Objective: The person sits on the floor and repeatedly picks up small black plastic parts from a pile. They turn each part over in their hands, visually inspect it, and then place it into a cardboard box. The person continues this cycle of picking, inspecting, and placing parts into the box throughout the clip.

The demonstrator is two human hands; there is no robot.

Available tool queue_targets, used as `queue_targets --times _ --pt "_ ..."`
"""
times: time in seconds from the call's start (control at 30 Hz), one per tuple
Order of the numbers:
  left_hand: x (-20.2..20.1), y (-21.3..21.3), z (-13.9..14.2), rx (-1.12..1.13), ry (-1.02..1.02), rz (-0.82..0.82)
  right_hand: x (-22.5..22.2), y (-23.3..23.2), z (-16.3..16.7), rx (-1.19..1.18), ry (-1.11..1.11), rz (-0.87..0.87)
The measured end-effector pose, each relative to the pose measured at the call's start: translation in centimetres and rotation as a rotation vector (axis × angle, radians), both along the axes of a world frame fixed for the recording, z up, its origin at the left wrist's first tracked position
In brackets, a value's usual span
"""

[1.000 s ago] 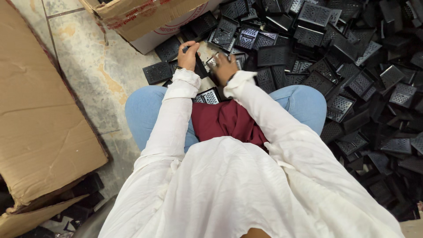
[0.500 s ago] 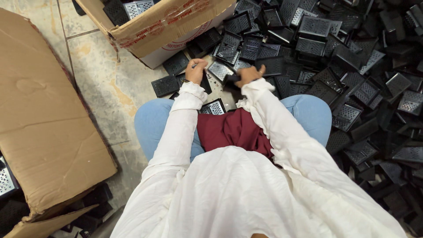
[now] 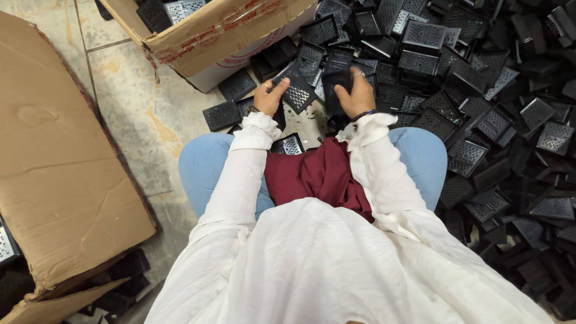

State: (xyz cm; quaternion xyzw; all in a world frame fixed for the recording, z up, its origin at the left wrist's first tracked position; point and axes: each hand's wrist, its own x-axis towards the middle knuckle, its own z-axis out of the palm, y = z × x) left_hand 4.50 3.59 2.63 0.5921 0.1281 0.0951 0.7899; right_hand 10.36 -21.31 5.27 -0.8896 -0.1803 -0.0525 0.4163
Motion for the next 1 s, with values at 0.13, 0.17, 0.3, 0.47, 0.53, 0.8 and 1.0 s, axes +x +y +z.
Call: queue_targets --times 0.13,0.17,0.3,0.47,0.53,0.8,1.0 --pt "0.4 -0.8 -0.5 -0.042 -0.029 0.042 -2.1 2.9 1.1 -0.025 -0.250 0.192" --pt "0.4 -1.1 -0.6 -0.040 -0.036 0.039 -2.8 3.9 1.2 0.028 -0.213 0.290" --pt "0.3 -0.8 0.2 -0.197 -0.039 0.041 -4.6 6.9 1.8 0.111 -0.076 0.191" --pt "0.1 0.7 1.2 -0.600 0.039 0.109 -6.1 7.4 2.3 0.635 0.433 0.347" --pt "0.3 0.3 1.1 -0.598 0.031 0.102 -6.8 7.3 2.2 0.573 0.403 0.327" --pt "0.4 -0.4 -0.5 -0.490 0.006 0.040 -6.8 7.8 1.3 0.601 0.426 0.345" --pt "0.1 -1.1 -1.1 -0.290 -0.134 -0.018 -6.6 7.2 2.0 0.638 0.608 0.323"
